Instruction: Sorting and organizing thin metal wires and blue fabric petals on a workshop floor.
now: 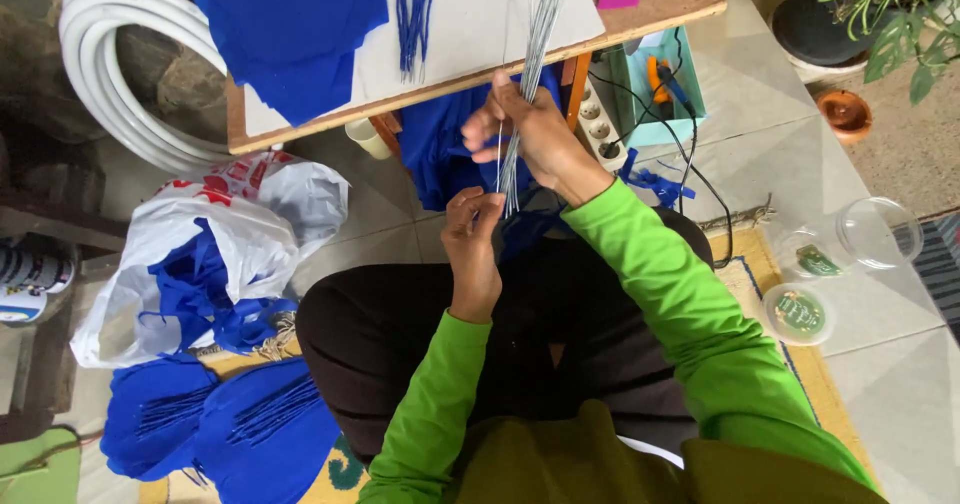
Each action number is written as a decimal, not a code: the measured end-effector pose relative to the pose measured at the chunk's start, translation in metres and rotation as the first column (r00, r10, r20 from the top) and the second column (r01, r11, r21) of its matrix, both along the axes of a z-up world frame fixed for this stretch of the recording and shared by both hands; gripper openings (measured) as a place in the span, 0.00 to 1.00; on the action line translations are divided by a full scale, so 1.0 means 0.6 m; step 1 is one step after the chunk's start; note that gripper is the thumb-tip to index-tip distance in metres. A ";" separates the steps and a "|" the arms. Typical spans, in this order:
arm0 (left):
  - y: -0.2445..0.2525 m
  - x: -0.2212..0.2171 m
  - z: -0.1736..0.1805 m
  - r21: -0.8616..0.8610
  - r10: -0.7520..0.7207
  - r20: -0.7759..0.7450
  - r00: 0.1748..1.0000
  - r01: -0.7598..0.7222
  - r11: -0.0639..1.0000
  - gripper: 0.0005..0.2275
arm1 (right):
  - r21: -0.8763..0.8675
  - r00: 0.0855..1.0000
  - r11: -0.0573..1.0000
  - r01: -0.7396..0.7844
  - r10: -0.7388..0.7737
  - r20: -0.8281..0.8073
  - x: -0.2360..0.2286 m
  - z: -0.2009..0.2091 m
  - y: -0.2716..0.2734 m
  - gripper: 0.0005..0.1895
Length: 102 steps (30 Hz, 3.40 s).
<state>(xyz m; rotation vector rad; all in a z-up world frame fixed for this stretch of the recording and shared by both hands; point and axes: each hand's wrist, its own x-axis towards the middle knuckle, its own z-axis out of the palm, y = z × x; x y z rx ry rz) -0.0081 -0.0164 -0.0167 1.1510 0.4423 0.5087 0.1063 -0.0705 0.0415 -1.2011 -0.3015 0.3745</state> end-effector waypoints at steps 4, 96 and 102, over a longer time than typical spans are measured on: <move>0.007 -0.006 -0.028 0.113 -0.007 -0.005 1.000 0.008 0.994 0.20 | 0.053 1.000 0.998 -0.024 0.023 0.018 -0.007 -0.008 -0.013 0.21; 0.026 -0.145 -0.120 -0.078 -0.570 0.131 0.811 0.581 0.810 0.14 | -0.138 0.954 0.946 -0.294 0.280 -0.111 -0.326 -0.251 -0.128 0.13; 0.028 -0.122 -0.139 -0.053 -0.557 0.151 0.817 0.569 0.821 0.12 | -0.187 0.943 0.925 -0.331 0.329 -0.046 -0.313 -0.246 -0.121 0.08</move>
